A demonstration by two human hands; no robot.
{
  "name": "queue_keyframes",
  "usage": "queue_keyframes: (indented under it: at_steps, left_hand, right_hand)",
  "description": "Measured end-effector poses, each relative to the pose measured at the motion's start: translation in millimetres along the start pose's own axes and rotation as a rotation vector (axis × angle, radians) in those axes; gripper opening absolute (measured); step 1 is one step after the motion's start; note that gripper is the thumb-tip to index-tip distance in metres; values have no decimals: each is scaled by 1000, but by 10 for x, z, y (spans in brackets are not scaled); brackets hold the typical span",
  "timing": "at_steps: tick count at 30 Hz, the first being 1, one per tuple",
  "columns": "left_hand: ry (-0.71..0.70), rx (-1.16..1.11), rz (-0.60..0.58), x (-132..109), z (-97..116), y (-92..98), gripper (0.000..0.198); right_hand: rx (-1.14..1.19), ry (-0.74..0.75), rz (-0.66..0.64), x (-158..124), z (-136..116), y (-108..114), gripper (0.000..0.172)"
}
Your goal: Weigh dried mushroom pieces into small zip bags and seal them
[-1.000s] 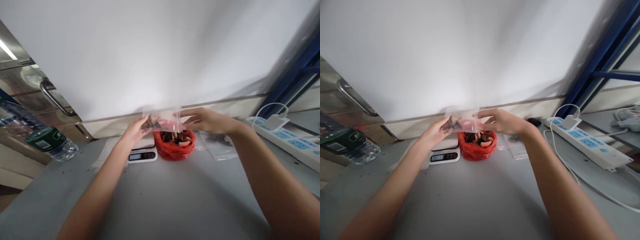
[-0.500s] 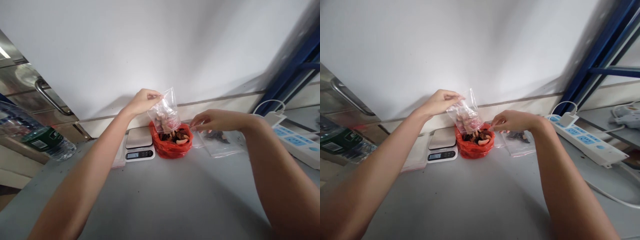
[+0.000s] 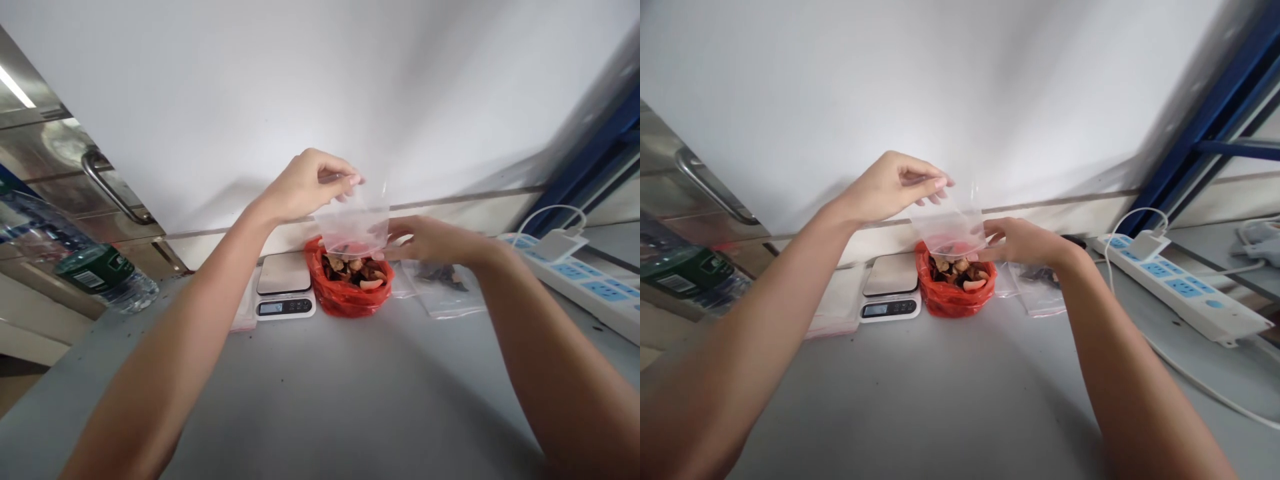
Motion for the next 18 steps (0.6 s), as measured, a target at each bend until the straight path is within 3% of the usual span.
queue_keyframes:
  at_steps: [5,10,14,18]
  left_hand:
    - [104,-215,266,-275,-173,127,13]
    - [237,-421,469,-747,-617,251,11]
    - [428,-400,434,-1307,-1047,372,27]
    - [579,-137,550,-1944,-1391,735,38]
  right_hand:
    - [473,30,103,26,-131,-97,49]
    - [814,62,217,112,-254,-271,46]
    - [659,100,338,144,-500,-451,42]
    - [376,243,509,204,-955,-665,27]
Point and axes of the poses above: each hand's wrist, its own x-axis towards the middle knuckle, its own y-axis out of the back of the hand, z = x × y, the point moved 6 cm from there along x, towards the middle knuckle, and after that the axes turned 3 degrees about x, right-handed, at the moved point
